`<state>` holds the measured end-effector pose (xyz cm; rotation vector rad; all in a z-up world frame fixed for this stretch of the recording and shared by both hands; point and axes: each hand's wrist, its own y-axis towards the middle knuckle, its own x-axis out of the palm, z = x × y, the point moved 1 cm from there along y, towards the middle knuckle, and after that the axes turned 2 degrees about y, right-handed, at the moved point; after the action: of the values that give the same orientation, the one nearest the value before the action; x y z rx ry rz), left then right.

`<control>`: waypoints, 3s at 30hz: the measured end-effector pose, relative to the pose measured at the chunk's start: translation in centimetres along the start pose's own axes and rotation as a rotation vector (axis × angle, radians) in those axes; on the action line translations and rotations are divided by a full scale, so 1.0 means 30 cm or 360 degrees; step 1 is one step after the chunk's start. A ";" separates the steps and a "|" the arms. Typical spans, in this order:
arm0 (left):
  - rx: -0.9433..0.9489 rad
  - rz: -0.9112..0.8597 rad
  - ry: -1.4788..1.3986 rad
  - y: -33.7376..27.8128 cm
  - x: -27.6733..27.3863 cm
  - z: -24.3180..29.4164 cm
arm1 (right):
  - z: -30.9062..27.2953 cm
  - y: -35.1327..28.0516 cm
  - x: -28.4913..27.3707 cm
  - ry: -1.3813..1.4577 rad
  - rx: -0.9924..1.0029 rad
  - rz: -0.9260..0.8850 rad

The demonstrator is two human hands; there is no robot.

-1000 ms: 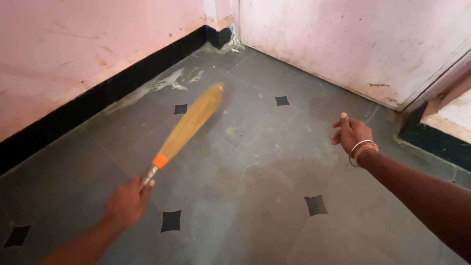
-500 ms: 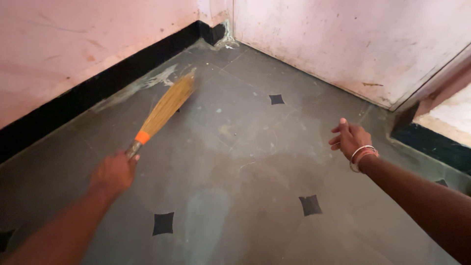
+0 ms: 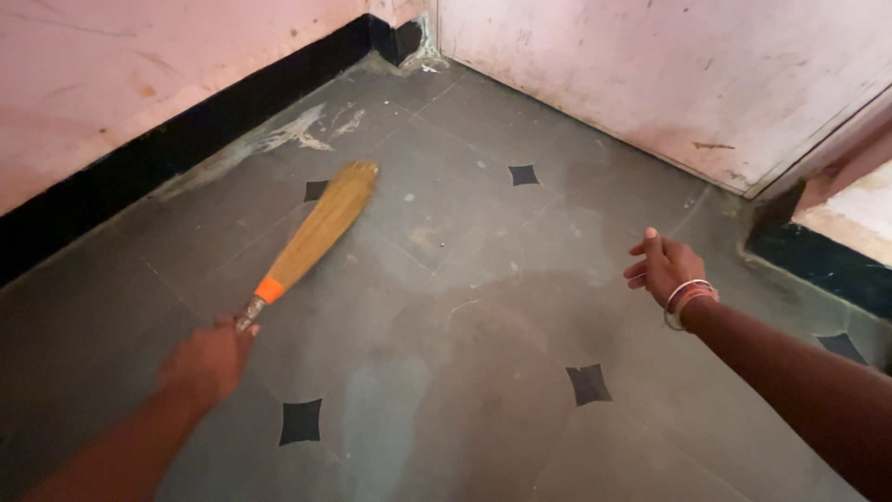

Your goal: The person sweeps debris from the floor using a broom and then picks up a plastering trowel from a shelf.

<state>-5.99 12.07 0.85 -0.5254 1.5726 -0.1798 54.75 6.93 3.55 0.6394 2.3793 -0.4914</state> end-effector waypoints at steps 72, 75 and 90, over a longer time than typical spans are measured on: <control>0.0140 0.0122 -0.0233 -0.078 -0.026 -0.148 | -0.113 -0.024 -0.002 0.0049 -0.0089 -0.0041; 0.0081 0.0153 -0.0150 -0.066 -0.068 -0.100 | -0.103 -0.029 -0.009 0.0098 -0.0084 -0.0067; 0.0173 0.0007 0.0058 -0.066 -0.047 0.032 | -0.004 0.005 -0.030 0.0148 -0.0011 -0.0063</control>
<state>-4.63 11.14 2.89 -0.4356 1.5897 -0.2710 55.38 6.82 4.20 0.6254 2.4841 -0.4798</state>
